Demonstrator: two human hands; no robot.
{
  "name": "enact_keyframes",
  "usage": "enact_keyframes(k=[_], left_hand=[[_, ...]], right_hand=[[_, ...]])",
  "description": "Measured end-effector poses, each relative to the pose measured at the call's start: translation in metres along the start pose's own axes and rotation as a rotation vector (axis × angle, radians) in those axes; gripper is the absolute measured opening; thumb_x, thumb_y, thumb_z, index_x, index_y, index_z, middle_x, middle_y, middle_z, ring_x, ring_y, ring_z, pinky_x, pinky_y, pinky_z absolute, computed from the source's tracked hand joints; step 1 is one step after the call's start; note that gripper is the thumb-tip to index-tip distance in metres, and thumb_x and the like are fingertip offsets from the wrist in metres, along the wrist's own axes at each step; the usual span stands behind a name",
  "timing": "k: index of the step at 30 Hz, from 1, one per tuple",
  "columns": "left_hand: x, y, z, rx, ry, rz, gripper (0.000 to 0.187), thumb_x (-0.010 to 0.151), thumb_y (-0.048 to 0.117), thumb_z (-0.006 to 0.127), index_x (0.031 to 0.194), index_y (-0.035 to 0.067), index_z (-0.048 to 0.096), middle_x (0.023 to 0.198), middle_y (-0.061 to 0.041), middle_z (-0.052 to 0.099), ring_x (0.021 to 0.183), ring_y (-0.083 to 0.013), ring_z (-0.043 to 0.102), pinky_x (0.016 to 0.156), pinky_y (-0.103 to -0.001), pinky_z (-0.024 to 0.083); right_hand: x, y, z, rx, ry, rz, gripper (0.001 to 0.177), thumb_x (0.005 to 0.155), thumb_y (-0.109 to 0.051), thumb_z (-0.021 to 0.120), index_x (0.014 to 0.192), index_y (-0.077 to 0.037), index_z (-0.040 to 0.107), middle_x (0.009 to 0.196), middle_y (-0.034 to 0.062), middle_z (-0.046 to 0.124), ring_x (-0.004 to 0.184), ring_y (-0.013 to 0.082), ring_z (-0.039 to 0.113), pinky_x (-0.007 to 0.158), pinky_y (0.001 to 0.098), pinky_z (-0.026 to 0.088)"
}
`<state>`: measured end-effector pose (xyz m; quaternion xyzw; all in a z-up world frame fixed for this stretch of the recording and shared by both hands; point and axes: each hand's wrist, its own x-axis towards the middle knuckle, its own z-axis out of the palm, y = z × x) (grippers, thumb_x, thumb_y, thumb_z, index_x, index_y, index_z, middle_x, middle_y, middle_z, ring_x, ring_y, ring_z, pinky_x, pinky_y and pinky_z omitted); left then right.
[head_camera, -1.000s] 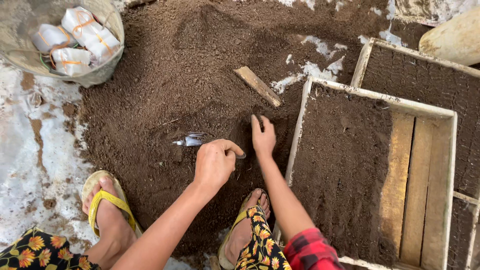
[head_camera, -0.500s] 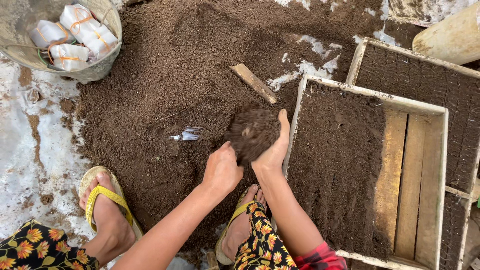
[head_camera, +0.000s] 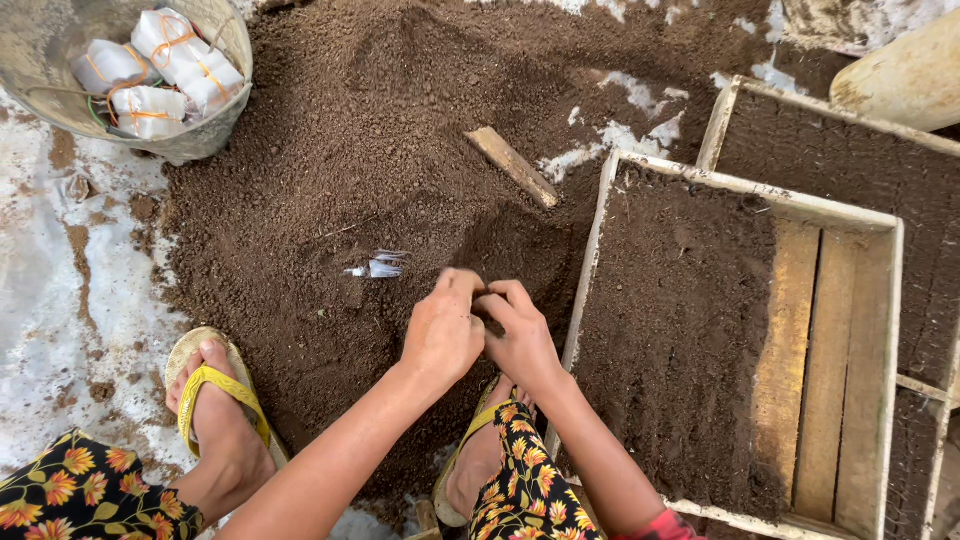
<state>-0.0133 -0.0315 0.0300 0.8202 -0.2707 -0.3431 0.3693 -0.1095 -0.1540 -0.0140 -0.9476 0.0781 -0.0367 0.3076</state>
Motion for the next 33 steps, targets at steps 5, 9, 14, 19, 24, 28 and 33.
enact_keyframes(k=[5,9,14,19,24,28,33], left_hand=[[0.014,-0.038,0.0,0.138,0.301,0.074,0.011,0.08,0.015,0.054,0.077,0.009,0.045,0.077,-0.011,0.05,0.067,-0.0416,0.064,0.058,-0.048,0.053],[0.019,-0.049,0.002,0.171,0.357,0.094,0.014,0.083,0.013,0.053,0.072,0.009,0.046,0.066,-0.01,0.051,0.059,-0.0366,0.063,0.051,-0.042,0.05],[0.018,-0.039,0.006,0.3,0.395,0.164,0.016,0.09,0.012,0.053,0.074,0.012,0.053,0.059,-0.008,0.053,0.049,-0.0255,0.063,0.045,-0.034,0.052],[0.022,-0.047,0.025,0.404,0.383,0.133,0.013,0.087,0.022,0.057,0.077,0.015,0.052,0.064,-0.008,0.059,0.051,-0.0291,0.065,0.045,-0.038,0.054],[0.033,-0.053,0.037,0.337,0.218,-0.026,0.017,0.085,0.012,0.057,0.095,-0.001,0.06,0.069,-0.015,0.066,0.056,-0.0272,0.068,0.048,-0.034,0.057],[0.029,-0.045,0.027,0.418,0.153,0.097,0.022,0.086,0.009,0.054,0.104,-0.003,0.06,0.077,-0.016,0.065,0.056,-0.0238,0.066,0.043,-0.031,0.055],[0.026,-0.035,0.018,0.308,0.158,0.053,0.023,0.093,0.009,0.052,0.108,-0.008,0.057,0.075,-0.018,0.063,0.056,-0.0225,0.065,0.042,-0.032,0.055]], right_hand=[[0.011,-0.011,0.009,0.388,0.257,-0.015,0.02,0.076,-0.002,0.073,0.091,-0.01,0.062,0.099,0.0072,0.062,0.102,0.0294,0.063,0.089,0.0435,0.05],[0.011,0.028,0.061,0.485,0.462,0.202,0.019,0.095,-0.012,0.054,0.112,-0.005,0.052,0.116,0.0146,0.054,0.111,0.0319,0.056,0.095,0.0478,0.047],[0.013,0.071,0.117,0.708,0.651,0.77,0.027,0.1,-0.032,0.057,0.087,-0.008,0.056,0.079,0.0037,0.052,0.077,0.0155,0.047,0.075,0.0317,0.042],[0.04,-0.049,-0.008,1.196,0.585,0.705,0.024,0.095,-0.038,0.049,0.102,-0.015,0.051,0.103,0.0077,0.055,0.102,0.0229,0.051,0.089,0.044,0.039],[0.021,-0.047,-0.01,0.665,0.376,0.402,0.022,0.082,-0.003,0.05,0.104,-0.006,0.052,0.118,0.0157,0.054,0.124,0.0358,0.047,0.107,0.0555,0.034],[0.019,0.001,0.019,0.242,0.185,0.151,0.037,0.068,0.011,0.055,0.105,0.005,0.056,0.127,0.0223,0.052,0.125,0.0375,0.043,0.103,0.0529,0.038],[0.057,0.028,0.027,0.737,0.31,0.672,0.052,0.077,0.001,0.051,0.129,-0.004,0.053,0.125,0.0188,0.054,0.123,0.0306,0.048,0.105,0.0474,0.039]])
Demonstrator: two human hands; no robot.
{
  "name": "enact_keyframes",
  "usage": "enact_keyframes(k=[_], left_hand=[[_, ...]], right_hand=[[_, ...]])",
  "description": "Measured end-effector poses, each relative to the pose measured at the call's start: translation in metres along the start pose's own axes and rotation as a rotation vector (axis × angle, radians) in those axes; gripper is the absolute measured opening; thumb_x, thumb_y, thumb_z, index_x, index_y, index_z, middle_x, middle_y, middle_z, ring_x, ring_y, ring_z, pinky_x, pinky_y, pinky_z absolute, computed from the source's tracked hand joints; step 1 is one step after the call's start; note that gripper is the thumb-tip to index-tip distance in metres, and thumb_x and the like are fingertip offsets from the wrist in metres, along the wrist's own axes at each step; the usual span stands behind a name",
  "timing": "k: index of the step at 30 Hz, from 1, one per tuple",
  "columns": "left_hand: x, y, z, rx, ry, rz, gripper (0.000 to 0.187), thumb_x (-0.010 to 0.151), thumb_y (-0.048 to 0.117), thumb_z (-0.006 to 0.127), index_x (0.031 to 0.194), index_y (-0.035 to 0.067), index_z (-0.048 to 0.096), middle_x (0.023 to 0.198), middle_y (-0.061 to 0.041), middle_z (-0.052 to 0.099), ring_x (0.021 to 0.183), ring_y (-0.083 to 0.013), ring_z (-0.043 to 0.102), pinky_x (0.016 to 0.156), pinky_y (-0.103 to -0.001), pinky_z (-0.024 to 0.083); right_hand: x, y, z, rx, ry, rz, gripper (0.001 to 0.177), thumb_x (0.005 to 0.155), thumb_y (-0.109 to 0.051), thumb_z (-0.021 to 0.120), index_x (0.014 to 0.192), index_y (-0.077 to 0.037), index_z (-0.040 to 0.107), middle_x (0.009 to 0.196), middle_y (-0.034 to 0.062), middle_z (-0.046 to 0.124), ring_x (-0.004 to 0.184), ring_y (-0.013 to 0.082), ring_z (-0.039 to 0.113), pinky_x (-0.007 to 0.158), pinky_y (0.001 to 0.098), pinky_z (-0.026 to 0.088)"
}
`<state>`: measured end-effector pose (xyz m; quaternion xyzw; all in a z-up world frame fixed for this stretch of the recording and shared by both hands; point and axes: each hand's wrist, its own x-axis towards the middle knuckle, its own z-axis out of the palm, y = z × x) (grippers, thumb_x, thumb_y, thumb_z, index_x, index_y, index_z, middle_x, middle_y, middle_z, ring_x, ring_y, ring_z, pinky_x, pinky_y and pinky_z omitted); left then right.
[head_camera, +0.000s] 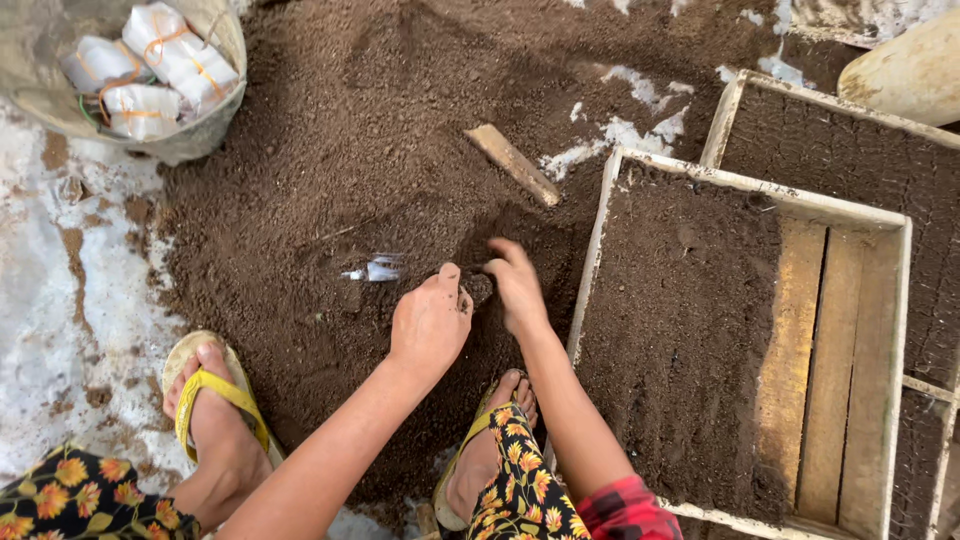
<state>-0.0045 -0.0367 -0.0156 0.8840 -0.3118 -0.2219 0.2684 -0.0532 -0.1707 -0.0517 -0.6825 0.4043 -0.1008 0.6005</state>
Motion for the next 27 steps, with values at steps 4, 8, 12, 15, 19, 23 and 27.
enact_keyframes(k=[4,8,12,15,19,23,27], left_hand=[[0.001,0.007,-0.007,0.028,-0.038,-0.044,0.025,0.093,0.012,0.052,0.109,-0.007,0.057,0.075,-0.017,0.064,0.056,-0.0204,0.066,0.043,-0.029,0.055],[0.009,-0.01,0.027,0.026,-0.034,-0.055,0.029,0.091,0.012,0.049,0.11,-0.008,0.057,0.071,-0.015,0.063,0.052,-0.0185,0.064,0.038,-0.027,0.052],[-0.007,0.007,0.021,-0.028,-0.057,-0.011,0.024,0.089,0.016,0.051,0.101,-0.003,0.058,0.07,-0.017,0.062,0.053,-0.0284,0.065,0.04,-0.037,0.055],[-0.018,0.035,0.032,0.09,0.023,0.132,0.013,0.083,0.021,0.054,0.088,0.008,0.054,0.065,-0.012,0.061,0.055,-0.0321,0.067,0.047,-0.044,0.056],[-0.028,0.073,0.02,-0.03,-0.04,0.204,0.018,0.085,0.03,0.057,0.091,0.013,0.056,0.076,-0.011,0.064,0.072,-0.0343,0.068,0.063,-0.047,0.056],[-0.014,0.07,-0.04,-0.002,0.107,0.096,0.02,0.086,0.034,0.062,0.1,0.02,0.066,0.092,-0.005,0.066,0.093,-0.0297,0.067,0.076,-0.044,0.054],[-0.005,-0.051,-0.033,0.194,0.488,0.293,0.02,0.098,0.013,0.068,0.115,0.003,0.071,0.11,-0.016,0.069,0.101,-0.0342,0.063,0.088,-0.044,0.048]], right_hand=[[-0.029,-0.034,-0.009,0.132,-0.192,0.167,0.046,0.08,-0.012,0.055,0.125,-0.006,0.059,0.116,0.0125,0.054,0.116,0.0265,0.045,0.097,0.0431,0.036],[-0.069,-0.042,-0.021,-0.425,-0.194,-0.482,0.03,0.089,-0.003,0.049,0.115,-0.005,0.064,0.126,0.0191,0.055,0.13,0.0405,0.043,0.108,0.0511,0.034],[-0.081,-0.03,-0.026,-0.7,-0.196,-0.492,0.03,0.086,0.0,0.061,0.116,0.003,0.062,0.132,0.0227,0.052,0.133,0.0422,0.04,0.108,0.0539,0.034],[-0.092,-0.031,-0.052,-0.68,-0.198,-0.224,0.051,0.085,0.003,0.057,0.134,-0.005,0.047,0.131,0.0182,0.054,0.127,0.0353,0.049,0.107,0.0489,0.041],[-0.111,-0.029,-0.121,-0.633,-0.062,-0.347,0.047,0.076,0.003,0.065,0.12,-0.011,0.063,0.114,0.0098,0.066,0.114,0.0291,0.061,0.1,0.0415,0.047],[-0.138,-0.035,-0.264,-0.866,0.251,-0.109,0.035,0.078,-0.018,0.078,0.113,-0.023,0.071,0.108,-0.0027,0.071,0.107,0.0179,0.064,0.097,0.0341,0.047],[-0.155,-0.022,-0.354,-0.976,0.37,0.364,0.042,0.089,-0.009,0.062,0.131,-0.007,0.057,0.124,0.0156,0.063,0.103,0.0302,0.063,0.094,0.046,0.051]])
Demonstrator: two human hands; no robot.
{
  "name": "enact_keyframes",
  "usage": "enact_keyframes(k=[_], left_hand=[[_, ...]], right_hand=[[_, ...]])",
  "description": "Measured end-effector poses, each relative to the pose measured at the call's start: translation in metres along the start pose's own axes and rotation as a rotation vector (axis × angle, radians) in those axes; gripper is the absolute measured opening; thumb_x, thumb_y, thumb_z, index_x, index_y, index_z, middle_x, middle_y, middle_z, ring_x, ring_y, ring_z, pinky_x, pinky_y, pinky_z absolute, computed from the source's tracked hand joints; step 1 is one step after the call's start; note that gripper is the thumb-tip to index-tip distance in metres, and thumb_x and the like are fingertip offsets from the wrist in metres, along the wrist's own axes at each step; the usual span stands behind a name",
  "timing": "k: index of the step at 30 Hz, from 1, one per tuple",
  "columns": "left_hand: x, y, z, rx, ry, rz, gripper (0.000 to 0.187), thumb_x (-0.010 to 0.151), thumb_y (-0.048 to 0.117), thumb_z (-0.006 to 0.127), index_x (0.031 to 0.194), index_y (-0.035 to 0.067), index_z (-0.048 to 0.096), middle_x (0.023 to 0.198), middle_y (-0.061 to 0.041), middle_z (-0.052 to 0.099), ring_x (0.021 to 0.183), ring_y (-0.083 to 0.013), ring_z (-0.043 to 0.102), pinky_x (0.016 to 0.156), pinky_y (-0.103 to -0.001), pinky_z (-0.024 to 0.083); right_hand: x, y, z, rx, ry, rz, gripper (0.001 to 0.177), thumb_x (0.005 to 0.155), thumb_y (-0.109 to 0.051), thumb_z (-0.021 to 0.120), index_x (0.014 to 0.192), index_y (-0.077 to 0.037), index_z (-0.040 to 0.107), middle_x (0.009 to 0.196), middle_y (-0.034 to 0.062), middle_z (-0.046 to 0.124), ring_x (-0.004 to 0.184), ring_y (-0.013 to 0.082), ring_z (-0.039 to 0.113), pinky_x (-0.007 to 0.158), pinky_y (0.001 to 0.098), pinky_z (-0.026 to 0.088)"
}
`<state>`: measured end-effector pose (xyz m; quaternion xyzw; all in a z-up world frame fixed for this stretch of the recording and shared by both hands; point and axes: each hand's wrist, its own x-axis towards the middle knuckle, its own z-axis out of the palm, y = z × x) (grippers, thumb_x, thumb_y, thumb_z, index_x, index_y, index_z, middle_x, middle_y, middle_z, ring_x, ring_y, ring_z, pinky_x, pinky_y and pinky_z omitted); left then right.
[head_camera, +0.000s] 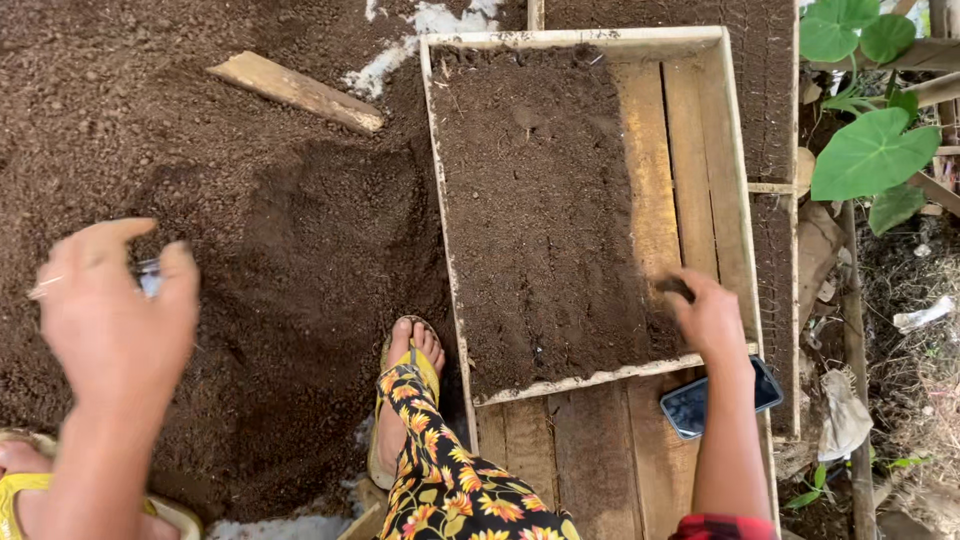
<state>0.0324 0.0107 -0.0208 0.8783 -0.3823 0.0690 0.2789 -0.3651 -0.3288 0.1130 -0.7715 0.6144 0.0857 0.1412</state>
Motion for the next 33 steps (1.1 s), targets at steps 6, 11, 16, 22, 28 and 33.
enact_keyframes(k=[6,11,16,22,28,33], left_hand=[[-0.02,-0.049,0.03,-0.023,-0.194,-0.098,0.018,0.101,0.021,0.064,0.106,0.008,0.075,0.106,-0.017,0.069,0.1,-0.0361,0.06,0.101,-0.046,0.04],[-0.008,-0.048,0.02,-0.174,-0.081,0.019,0.029,0.084,0.011,0.059,0.109,0.001,0.072,0.105,-0.019,0.071,0.095,-0.0376,0.064,0.089,-0.048,0.046],[-0.009,-0.058,0.03,-0.298,-0.048,-0.166,0.013,0.084,0.009,0.063,0.088,0.01,0.075,0.091,-0.005,0.073,0.088,-0.0256,0.064,0.087,-0.038,0.045],[-0.011,-0.058,0.025,-0.504,0.015,-0.362,0.008,0.079,0.011,0.073,0.084,0.017,0.074,0.089,-0.001,0.073,0.094,-0.0266,0.066,0.09,-0.039,0.049],[-0.002,-0.035,-0.003,-0.576,-0.005,-0.345,0.028,0.077,0.004,0.07,0.102,0.015,0.069,0.092,-0.003,0.073,0.096,-0.0295,0.066,0.091,-0.044,0.048],[-0.007,-0.034,-0.001,-0.716,-0.015,-0.51,0.035,0.085,-0.001,0.062,0.113,0.019,0.065,0.09,0.002,0.073,0.101,-0.0274,0.064,0.101,-0.043,0.039]], right_hand=[[0.05,0.137,0.091,-0.07,-0.101,-0.137,0.047,0.08,-0.012,0.044,0.123,-0.008,0.064,0.132,0.0122,0.059,0.124,0.0289,0.052,0.108,0.0396,0.037],[0.058,0.162,0.108,-0.14,-0.003,-0.139,0.047,0.085,-0.026,0.04,0.121,-0.009,0.065,0.127,0.0147,0.062,0.119,0.0357,0.055,0.101,0.0455,0.04],[0.024,0.002,0.115,-0.127,0.37,-0.465,0.04,0.082,-0.011,0.05,0.115,0.003,0.066,0.115,0.0196,0.067,0.109,0.0363,0.06,0.099,0.0451,0.043],[-0.06,-0.259,0.152,0.407,0.062,-0.907,0.019,0.081,-0.017,0.072,0.1,-0.012,0.071,0.096,0.0063,0.069,0.1,0.0274,0.065,0.092,0.0377,0.048],[-0.068,-0.377,0.206,0.104,-0.046,-1.363,0.029,0.088,-0.025,0.065,0.114,-0.012,0.067,0.104,0.005,0.063,0.109,0.023,0.055,0.09,0.0369,0.045],[-0.063,-0.377,0.194,-0.288,-0.104,-1.275,0.029,0.086,-0.031,0.064,0.11,-0.016,0.069,0.107,0.0032,0.06,0.108,0.0203,0.048,0.086,0.0356,0.041]])
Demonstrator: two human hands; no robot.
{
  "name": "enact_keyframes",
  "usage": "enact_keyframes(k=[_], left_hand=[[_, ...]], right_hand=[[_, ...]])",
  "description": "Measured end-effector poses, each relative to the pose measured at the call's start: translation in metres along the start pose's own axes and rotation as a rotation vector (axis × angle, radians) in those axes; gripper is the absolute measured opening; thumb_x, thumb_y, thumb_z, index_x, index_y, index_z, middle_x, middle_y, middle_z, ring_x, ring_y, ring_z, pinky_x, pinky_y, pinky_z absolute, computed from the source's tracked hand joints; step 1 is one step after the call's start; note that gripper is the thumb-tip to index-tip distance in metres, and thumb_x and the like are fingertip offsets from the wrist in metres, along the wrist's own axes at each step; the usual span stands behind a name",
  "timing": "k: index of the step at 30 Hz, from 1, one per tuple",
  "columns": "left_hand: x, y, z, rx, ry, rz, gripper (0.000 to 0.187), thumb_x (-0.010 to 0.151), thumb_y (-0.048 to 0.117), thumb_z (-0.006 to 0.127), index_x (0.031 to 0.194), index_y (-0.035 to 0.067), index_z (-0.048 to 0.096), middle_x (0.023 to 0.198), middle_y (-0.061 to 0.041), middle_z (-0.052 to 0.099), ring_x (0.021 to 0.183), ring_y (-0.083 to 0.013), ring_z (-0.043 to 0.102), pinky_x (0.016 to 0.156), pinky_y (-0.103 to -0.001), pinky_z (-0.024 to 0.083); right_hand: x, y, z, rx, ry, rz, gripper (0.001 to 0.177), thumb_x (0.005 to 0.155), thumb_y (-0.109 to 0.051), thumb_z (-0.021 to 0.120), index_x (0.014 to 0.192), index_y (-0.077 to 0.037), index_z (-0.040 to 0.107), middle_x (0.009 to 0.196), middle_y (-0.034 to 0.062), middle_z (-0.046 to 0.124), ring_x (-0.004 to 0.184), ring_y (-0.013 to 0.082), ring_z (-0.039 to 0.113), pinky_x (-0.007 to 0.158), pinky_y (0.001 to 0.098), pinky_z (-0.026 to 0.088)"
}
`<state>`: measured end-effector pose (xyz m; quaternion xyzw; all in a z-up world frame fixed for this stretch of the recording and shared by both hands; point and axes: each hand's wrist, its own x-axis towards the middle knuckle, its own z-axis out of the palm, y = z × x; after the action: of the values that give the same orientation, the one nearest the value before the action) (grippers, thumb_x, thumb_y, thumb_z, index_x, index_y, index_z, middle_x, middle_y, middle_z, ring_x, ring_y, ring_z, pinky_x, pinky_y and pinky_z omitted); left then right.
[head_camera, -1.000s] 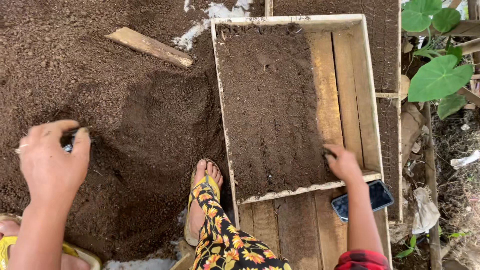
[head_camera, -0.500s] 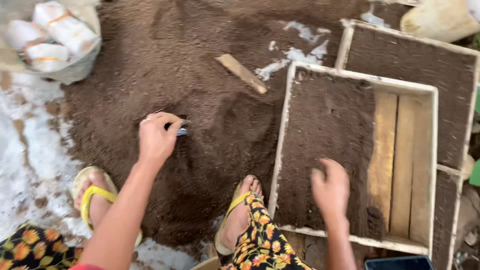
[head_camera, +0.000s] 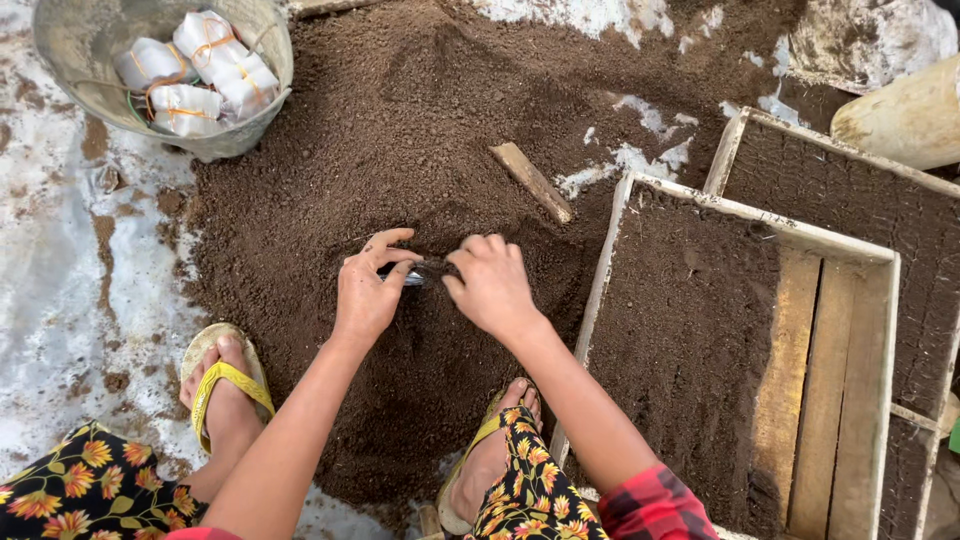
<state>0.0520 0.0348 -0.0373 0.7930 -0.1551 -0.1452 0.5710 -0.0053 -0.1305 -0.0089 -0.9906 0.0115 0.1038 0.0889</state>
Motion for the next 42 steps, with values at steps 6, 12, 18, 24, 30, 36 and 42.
enact_keyframes(k=[6,12,18,24,30,36,42], left_hand=[[0.003,-0.007,0.0,-0.047,-0.033,0.004,0.04,0.088,-0.002,0.059,0.123,0.016,0.059,0.093,-0.001,0.072,0.105,-0.0285,0.062,0.102,-0.047,0.034],[-0.001,-0.007,0.001,0.063,-0.062,0.005,0.046,0.086,0.0,0.062,0.127,0.019,0.058,0.091,-0.001,0.073,0.105,-0.0256,0.064,0.101,-0.044,0.034],[-0.003,-0.004,0.006,0.229,-0.063,0.058,0.049,0.079,0.008,0.066,0.124,0.022,0.053,0.09,0.002,0.072,0.1,-0.0234,0.062,0.097,-0.043,0.037],[-0.02,0.025,0.021,0.318,0.056,0.064,0.033,0.07,0.03,0.073,0.093,0.013,0.054,0.084,-0.004,0.055,0.087,-0.0289,0.059,0.08,-0.046,0.043],[-0.015,0.039,0.026,0.42,-0.017,0.064,0.027,0.087,0.028,0.057,0.064,0.016,0.056,0.059,-0.002,0.056,0.064,-0.0266,0.063,0.065,-0.039,0.048],[-0.029,0.065,0.03,0.507,-0.052,0.238,0.007,0.085,0.004,0.061,0.089,0.008,0.058,0.101,-0.006,0.046,0.059,-0.0262,0.069,0.057,-0.037,0.062],[-0.023,0.036,0.052,0.609,-0.233,0.38,0.015,0.085,-0.002,0.058,0.084,0.008,0.068,0.094,-0.005,0.066,0.065,-0.0244,0.071,0.058,-0.03,0.061]], right_hand=[[0.01,-0.003,-0.002,0.147,-0.081,0.046,0.035,0.093,-0.028,0.056,0.125,-0.015,0.061,0.115,0.0062,0.061,0.117,0.0224,0.049,0.092,0.0377,0.041],[0.005,0.001,0.003,0.47,0.123,0.037,0.013,0.085,-0.022,0.07,0.08,-0.011,0.066,0.077,0.0036,0.06,0.086,0.0222,0.06,0.079,0.034,0.05],[-0.022,0.003,-0.008,1.046,0.12,0.288,0.016,0.079,-0.019,0.077,0.078,-0.01,0.065,0.069,0.0013,0.057,0.066,0.0102,0.051,0.06,0.0272,0.045],[-0.04,-0.006,-0.027,1.02,0.123,0.271,0.008,0.08,-0.012,0.072,0.081,-0.009,0.064,0.068,0.0038,0.059,0.064,0.0125,0.055,0.057,0.0265,0.047],[-0.064,-0.017,-0.03,0.36,0.377,-0.089,0.013,0.093,-0.005,0.052,0.094,-0.011,0.064,0.079,0.0037,0.063,0.08,0.0202,0.066,0.07,0.0286,0.055],[-0.073,-0.01,-0.034,0.1,0.07,-0.012,0.031,0.086,-0.018,0.053,0.11,-0.007,0.068,0.096,0.0082,0.066,0.1,0.022,0.056,0.082,0.0326,0.047],[-0.057,0.039,-0.061,0.821,-0.117,0.107,0.022,0.088,-0.011,0.059,0.104,0.0,0.071,0.102,0.0203,0.071,0.103,0.0348,0.063,0.093,0.047,0.049]])
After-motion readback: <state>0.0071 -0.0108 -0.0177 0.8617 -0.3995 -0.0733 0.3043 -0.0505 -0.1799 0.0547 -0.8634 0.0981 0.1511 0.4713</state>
